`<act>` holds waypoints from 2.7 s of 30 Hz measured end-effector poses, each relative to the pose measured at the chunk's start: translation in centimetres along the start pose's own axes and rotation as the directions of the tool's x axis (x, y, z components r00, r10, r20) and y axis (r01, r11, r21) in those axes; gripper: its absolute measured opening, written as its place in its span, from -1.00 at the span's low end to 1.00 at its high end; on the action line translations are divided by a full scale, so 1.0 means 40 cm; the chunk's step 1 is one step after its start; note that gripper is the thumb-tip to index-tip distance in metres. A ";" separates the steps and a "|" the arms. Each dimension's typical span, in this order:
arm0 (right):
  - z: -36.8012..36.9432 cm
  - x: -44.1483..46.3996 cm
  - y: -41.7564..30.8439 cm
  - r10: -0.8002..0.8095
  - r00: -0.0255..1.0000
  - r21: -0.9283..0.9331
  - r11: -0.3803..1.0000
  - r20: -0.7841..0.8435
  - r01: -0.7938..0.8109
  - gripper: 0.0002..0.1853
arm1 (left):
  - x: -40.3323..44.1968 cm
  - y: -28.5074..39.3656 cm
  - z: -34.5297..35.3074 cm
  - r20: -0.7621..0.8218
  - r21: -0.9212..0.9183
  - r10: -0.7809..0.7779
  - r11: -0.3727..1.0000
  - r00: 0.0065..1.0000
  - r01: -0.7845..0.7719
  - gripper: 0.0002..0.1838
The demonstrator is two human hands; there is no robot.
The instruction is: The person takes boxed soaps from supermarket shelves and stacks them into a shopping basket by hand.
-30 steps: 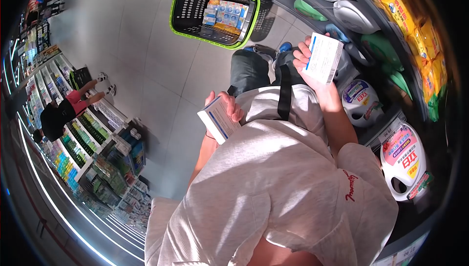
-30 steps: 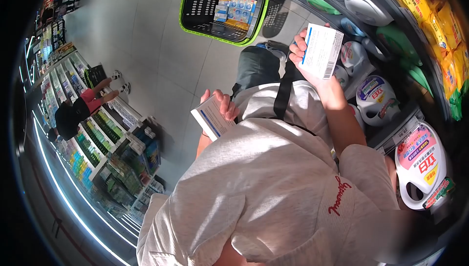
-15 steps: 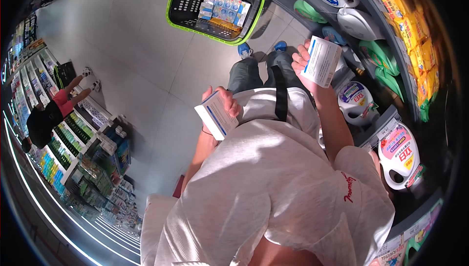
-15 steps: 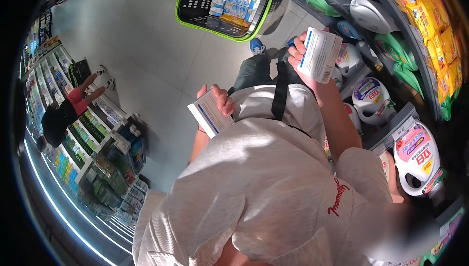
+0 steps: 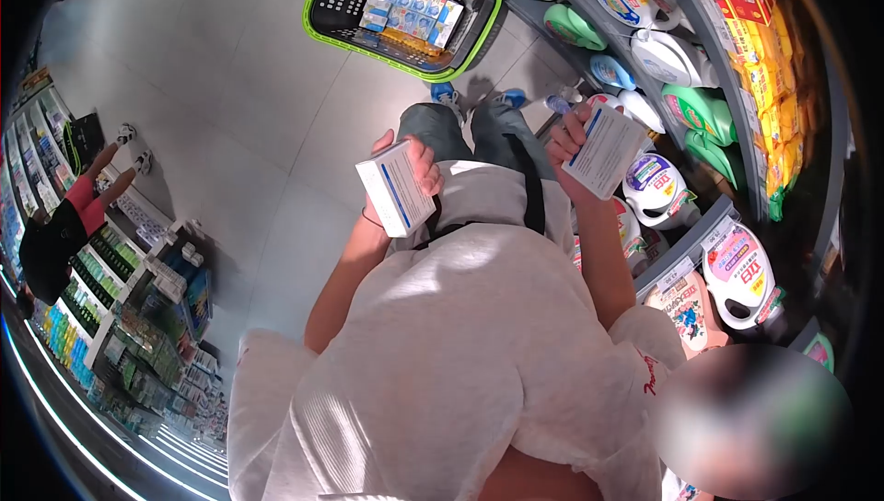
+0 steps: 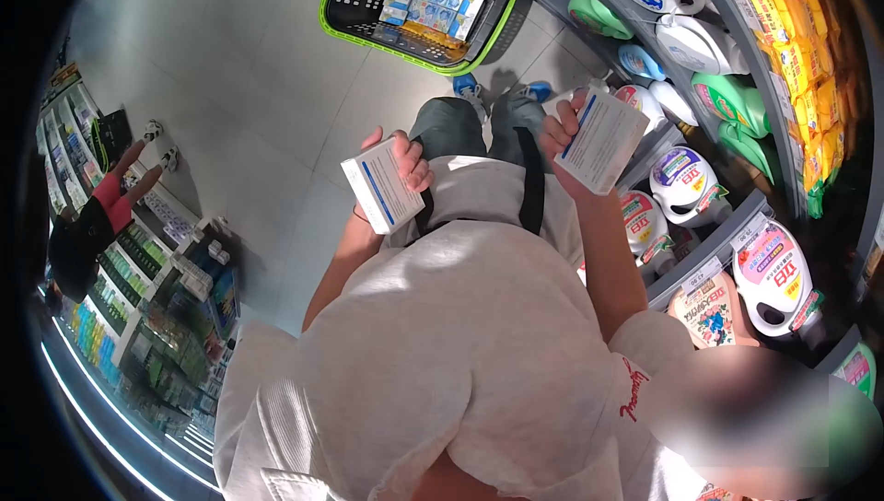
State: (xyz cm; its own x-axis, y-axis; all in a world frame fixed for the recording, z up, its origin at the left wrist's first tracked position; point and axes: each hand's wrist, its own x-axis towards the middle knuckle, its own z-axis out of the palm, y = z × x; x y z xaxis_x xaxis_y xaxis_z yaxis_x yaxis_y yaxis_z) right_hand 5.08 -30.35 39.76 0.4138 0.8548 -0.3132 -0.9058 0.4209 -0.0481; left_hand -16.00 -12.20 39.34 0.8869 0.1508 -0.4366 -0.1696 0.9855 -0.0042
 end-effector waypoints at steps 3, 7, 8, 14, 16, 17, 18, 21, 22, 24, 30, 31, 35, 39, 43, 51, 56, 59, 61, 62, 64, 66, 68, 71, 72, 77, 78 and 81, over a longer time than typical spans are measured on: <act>-0.007 -0.035 0.026 -0.041 0.999 -0.007 0.999 -0.001 0.041 -0.48 | 0.009 0.012 -0.003 -0.014 -0.025 -0.030 0.999 0.999 0.029 -0.50; 0.008 -0.067 0.037 -0.085 0.996 0.009 0.996 -0.028 0.085 -0.50 | 0.027 0.029 -0.012 0.011 -0.001 -0.057 0.998 0.998 0.057 -0.50; 0.008 -0.079 0.039 -0.103 0.994 0.028 0.994 -0.047 0.104 -0.50 | 0.028 0.029 -0.014 0.003 -0.001 -0.073 0.997 0.997 0.073 -0.49; 0.019 -0.105 0.058 -0.131 0.980 0.049 0.989 -0.146 0.140 -0.45 | 0.041 0.042 -0.022 0.034 -0.019 -0.083 0.996 0.996 0.083 -0.50; 0.024 -0.115 0.066 -0.124 0.980 0.042 0.990 -0.155 0.131 -0.44 | 0.042 0.037 -0.025 0.035 -0.012 -0.091 0.996 0.995 0.091 -0.50; 0.025 -0.113 0.069 -0.118 0.980 0.035 0.991 -0.160 0.126 -0.43 | 0.042 0.036 -0.025 0.038 0.005 -0.094 0.996 0.995 0.094 -0.50; 0.025 -0.110 0.069 -0.113 0.980 0.029 0.992 -0.163 0.120 -0.43 | 0.042 0.034 -0.025 0.040 0.001 -0.095 0.996 0.995 0.095 -0.50; 0.032 -0.109 0.075 -0.104 0.976 0.036 0.993 -0.190 0.113 -0.43 | 0.039 0.029 -0.030 0.030 -0.033 -0.088 0.996 0.996 0.089 -0.51; 0.035 -0.108 0.077 -0.102 0.975 0.033 0.993 -0.195 0.111 -0.43 | 0.039 0.031 -0.035 0.035 -0.033 -0.090 0.995 0.995 0.091 -0.51; 0.038 -0.110 0.078 -0.099 0.973 0.012 0.995 -0.208 0.103 -0.43 | 0.041 0.032 -0.043 0.040 -0.037 -0.093 0.995 0.995 0.095 -0.51; 0.038 -0.115 0.081 -0.097 0.975 -0.001 0.995 -0.200 0.099 -0.42 | 0.044 0.035 -0.039 0.050 -0.031 -0.079 0.996 0.996 0.080 -0.52; 0.039 -0.112 0.083 -0.097 0.976 -0.003 0.995 -0.196 0.098 -0.42 | 0.044 0.036 -0.038 0.050 -0.020 -0.081 0.996 0.995 0.082 -0.51; 0.034 -0.106 0.083 -0.100 0.981 -0.014 0.995 -0.166 0.099 -0.41 | 0.042 0.041 -0.030 0.054 -0.013 -0.075 0.997 0.996 0.076 -0.51; 0.049 -0.091 0.073 -0.060 0.990 -0.041 0.998 -0.125 0.055 -0.41 | 0.044 0.039 -0.034 0.115 -0.004 -0.043 0.999 0.992 0.044 -0.52; 0.063 -0.082 0.076 -0.061 0.991 -0.067 0.996 -0.118 0.054 -0.42 | 0.048 0.040 -0.042 0.131 -0.049 -0.041 0.998 0.990 0.047 -0.52; 0.055 -0.073 0.097 -0.040 0.982 -0.170 0.985 -0.183 0.009 -0.53 | 0.043 0.057 -0.061 0.109 -0.077 -0.013 0.997 0.994 0.022 -0.50; 0.051 -0.052 0.097 -0.004 0.965 -0.233 0.971 -0.263 -0.059 -0.49 | 0.042 0.063 -0.057 0.006 -0.025 0.055 0.998 0.998 -0.055 -0.53; 0.049 -0.015 0.083 0.044 0.954 -0.248 0.961 -0.296 -0.121 -0.43 | 0.048 0.064 -0.055 -0.021 -0.030 0.090 0.995 0.996 -0.090 -0.52; 0.054 0.009 0.074 0.090 0.951 -0.239 0.957 -0.295 -0.165 -0.40 | 0.051 0.064 -0.051 -0.035 -0.005 0.121 0.993 0.992 -0.121 -0.52; 0.056 0.023 0.069 0.103 0.947 -0.250 0.950 -0.306 -0.184 -0.38 | 0.055 0.067 -0.049 -0.046 0.024 0.140 0.990 0.989 -0.139 -0.52; 0.068 0.059 0.058 0.132 0.941 -0.263 0.940 -0.311 -0.219 -0.35 | 0.065 0.070 -0.048 -0.070 0.010 0.163 0.987 0.984 -0.163 -0.50; 0.080 0.099 0.044 0.197 0.935 -0.228 0.936 -0.293 -0.269 -0.30 | 0.076 0.073 -0.045 -0.102 -0.009 0.189 0.982 0.977 -0.191 -0.48; 0.086 0.149 0.023 0.239 0.925 -0.251 0.915 -0.296 -0.316 -0.28 | 0.092 0.078 -0.038 -0.152 -0.003 0.230 0.972 0.961 -0.234 -0.47; 0.087 0.229 -0.017 0.302 0.899 -0.264 0.882 -0.318 -0.390 -0.27 | 0.114 0.088 -0.002 -0.240 0.057 0.293 0.956 0.926 -0.287 -0.46; 0.084 0.261 -0.031 0.316 0.888 -0.258 0.876 -0.333 -0.408 -0.27 | 0.121 0.092 0.010 -0.250 0.062 0.313 0.949 0.916 -0.308 -0.46; 0.075 0.401 -0.126 0.383 0.870 -0.258 0.847 -0.310 -0.465 -0.27 | 0.164 0.089 0.086 -0.507 0.195 0.331 0.943 0.796 -0.268 -0.47; 0.075 0.431 -0.144 0.378 0.868 -0.284 0.836 -0.322 -0.470 -0.28 | 0.178 0.089 0.100 -0.588 0.236 0.334 0.942 0.737 -0.239 -0.46; 0.058 0.509 -0.190 0.431 0.853 -0.362 0.776 -0.294 -0.517 -0.31 | 0.222 0.071 0.106 -0.653 0.216 0.359 0.932 0.667 -0.290 -0.46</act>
State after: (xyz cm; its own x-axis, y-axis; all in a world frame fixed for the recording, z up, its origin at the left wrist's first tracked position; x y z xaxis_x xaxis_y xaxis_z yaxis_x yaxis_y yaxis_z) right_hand 20.61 -15.43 35.95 -0.0641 0.8213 -0.5668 -0.9494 -0.2251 -0.2188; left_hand -6.78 -7.74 39.28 0.2506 0.4035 -0.8800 -0.3229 0.8918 0.3169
